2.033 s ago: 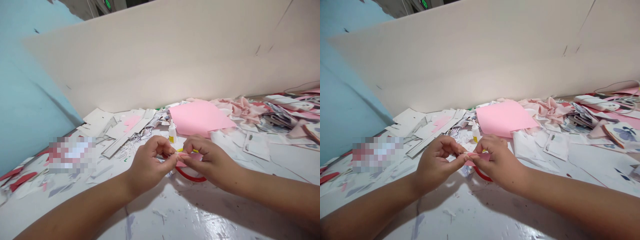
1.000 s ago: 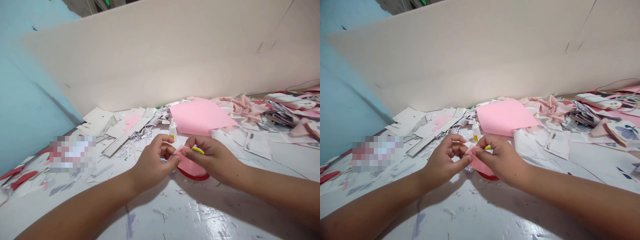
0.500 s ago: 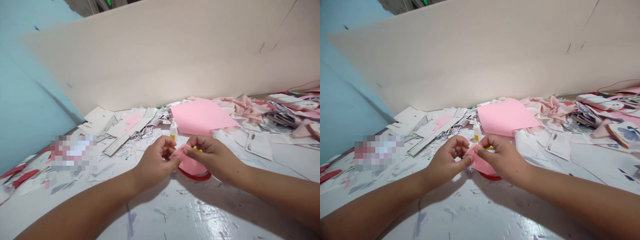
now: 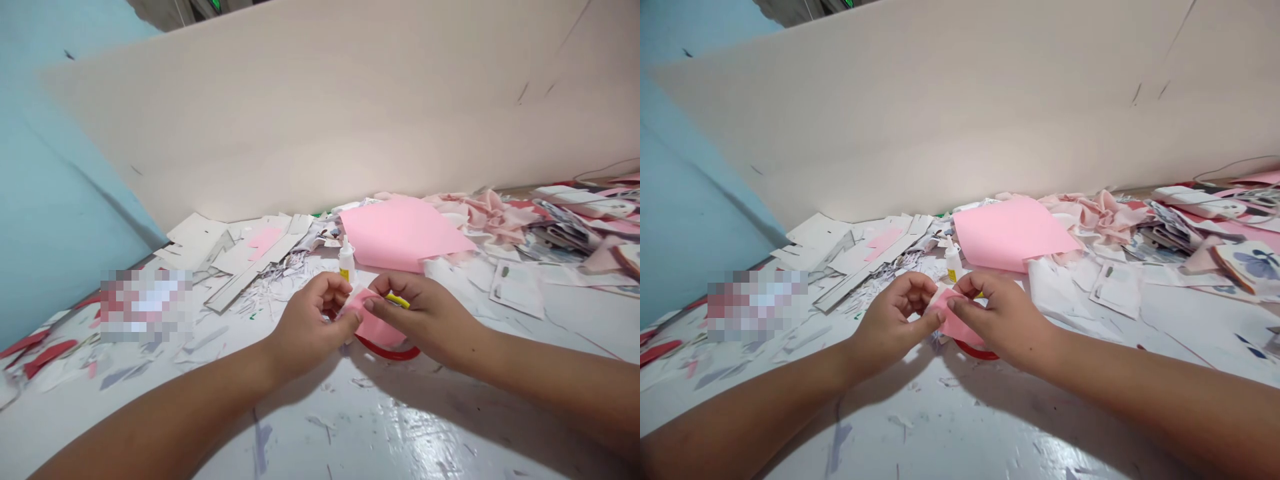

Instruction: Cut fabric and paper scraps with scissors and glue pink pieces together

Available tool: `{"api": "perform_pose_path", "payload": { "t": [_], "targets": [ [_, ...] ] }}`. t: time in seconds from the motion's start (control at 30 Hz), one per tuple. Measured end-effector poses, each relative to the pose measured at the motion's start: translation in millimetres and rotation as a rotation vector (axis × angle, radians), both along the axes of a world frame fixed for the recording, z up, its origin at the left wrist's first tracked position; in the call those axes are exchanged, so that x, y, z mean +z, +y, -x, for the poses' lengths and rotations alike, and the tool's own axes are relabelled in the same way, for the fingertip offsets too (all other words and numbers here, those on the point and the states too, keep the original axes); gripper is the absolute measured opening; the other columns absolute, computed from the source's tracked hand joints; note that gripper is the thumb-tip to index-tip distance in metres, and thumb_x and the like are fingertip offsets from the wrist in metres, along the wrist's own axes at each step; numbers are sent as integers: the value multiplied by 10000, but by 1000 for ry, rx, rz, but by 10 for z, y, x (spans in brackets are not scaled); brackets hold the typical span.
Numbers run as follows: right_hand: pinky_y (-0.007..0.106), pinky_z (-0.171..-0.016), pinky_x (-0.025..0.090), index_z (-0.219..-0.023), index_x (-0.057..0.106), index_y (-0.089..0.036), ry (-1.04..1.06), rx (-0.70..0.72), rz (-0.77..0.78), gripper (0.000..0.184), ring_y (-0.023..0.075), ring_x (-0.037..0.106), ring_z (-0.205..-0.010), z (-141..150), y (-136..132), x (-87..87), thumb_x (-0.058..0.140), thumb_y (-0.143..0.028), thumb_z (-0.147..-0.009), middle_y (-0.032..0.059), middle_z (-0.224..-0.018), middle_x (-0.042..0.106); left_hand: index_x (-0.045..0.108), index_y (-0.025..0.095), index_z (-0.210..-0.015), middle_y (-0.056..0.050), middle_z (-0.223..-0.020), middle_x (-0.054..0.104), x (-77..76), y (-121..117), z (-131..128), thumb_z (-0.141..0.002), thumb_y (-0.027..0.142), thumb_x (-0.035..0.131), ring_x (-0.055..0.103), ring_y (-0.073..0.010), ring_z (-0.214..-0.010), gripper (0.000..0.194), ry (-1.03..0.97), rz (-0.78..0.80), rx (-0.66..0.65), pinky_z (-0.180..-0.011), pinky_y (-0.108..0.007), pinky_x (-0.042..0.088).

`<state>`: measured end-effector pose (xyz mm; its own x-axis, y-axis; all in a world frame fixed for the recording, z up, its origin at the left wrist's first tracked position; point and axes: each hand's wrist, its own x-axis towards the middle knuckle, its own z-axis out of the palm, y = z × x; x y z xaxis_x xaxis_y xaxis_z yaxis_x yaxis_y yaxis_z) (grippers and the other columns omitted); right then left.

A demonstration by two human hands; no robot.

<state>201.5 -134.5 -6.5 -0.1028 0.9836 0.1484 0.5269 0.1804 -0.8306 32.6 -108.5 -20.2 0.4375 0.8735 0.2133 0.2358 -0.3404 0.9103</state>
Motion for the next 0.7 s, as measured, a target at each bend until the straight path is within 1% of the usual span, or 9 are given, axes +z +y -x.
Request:
{"api": "perform_pose_path", "payload": {
  "t": [0.13, 0.23, 0.4, 0.5, 0.6, 0.7],
  "targets": [
    [228, -507, 361, -666, 539, -193, 29, 18, 24, 210, 110, 455, -565, 6, -3, -1, 497, -368, -775, -21, -624, 534, 464, 226, -854, 41, -692, 535, -18, -16, 0, -736, 269, 585, 523, -86, -634, 175, 20, 6, 6, -561, -203, 413],
    [237, -531, 378, -686, 543, -190, 53, 31, 19, 191, 118, 471, -591, 7, -13, 3, 495, -351, -777, -10, -661, 547, 466, 224, -854, 37, -689, 537, -26, -33, 3, -740, 269, 580, 532, -94, -640, 167, 36, -19, 16, -570, -213, 416],
    [216, -461, 325, -634, 512, -192, 62, 59, 9, 214, 95, 403, -510, 4, -15, -2, 490, -342, -785, -37, -571, 469, 471, 221, -867, 24, -724, 545, -12, -52, -3, -757, 310, 561, 537, -104, -664, 167, 46, -18, -16, -578, -220, 422],
    [208, -439, 304, -619, 492, -193, 59, 75, 12, 238, 87, 376, -488, 2, -20, -11, 486, -356, -792, -45, -551, 440, 495, 209, -822, 23, -699, 539, -1, -51, -17, -772, 353, 539, 521, -96, -630, 159, 44, -33, -41, -573, -219, 423],
    [208, -459, 333, -633, 489, -196, 41, 78, 5, 221, 89, 397, -506, 11, -38, 0, 483, -347, -795, -44, -572, 454, 516, 199, -776, 27, -657, 532, 2, -49, -30, -773, 364, 539, 506, -86, -597, 167, 38, -59, -19, -561, -209, 419],
    [213, -464, 367, -680, 497, -203, 54, 97, 54, 167, 96, 446, -513, 28, -55, 22, 482, -326, -793, -36, -606, 504, 518, 205, -789, 29, -655, 555, -3, -57, -31, -766, 356, 554, 524, -87, -602, 157, 16, -55, -8, -552, -199, 422]
  ]
}}
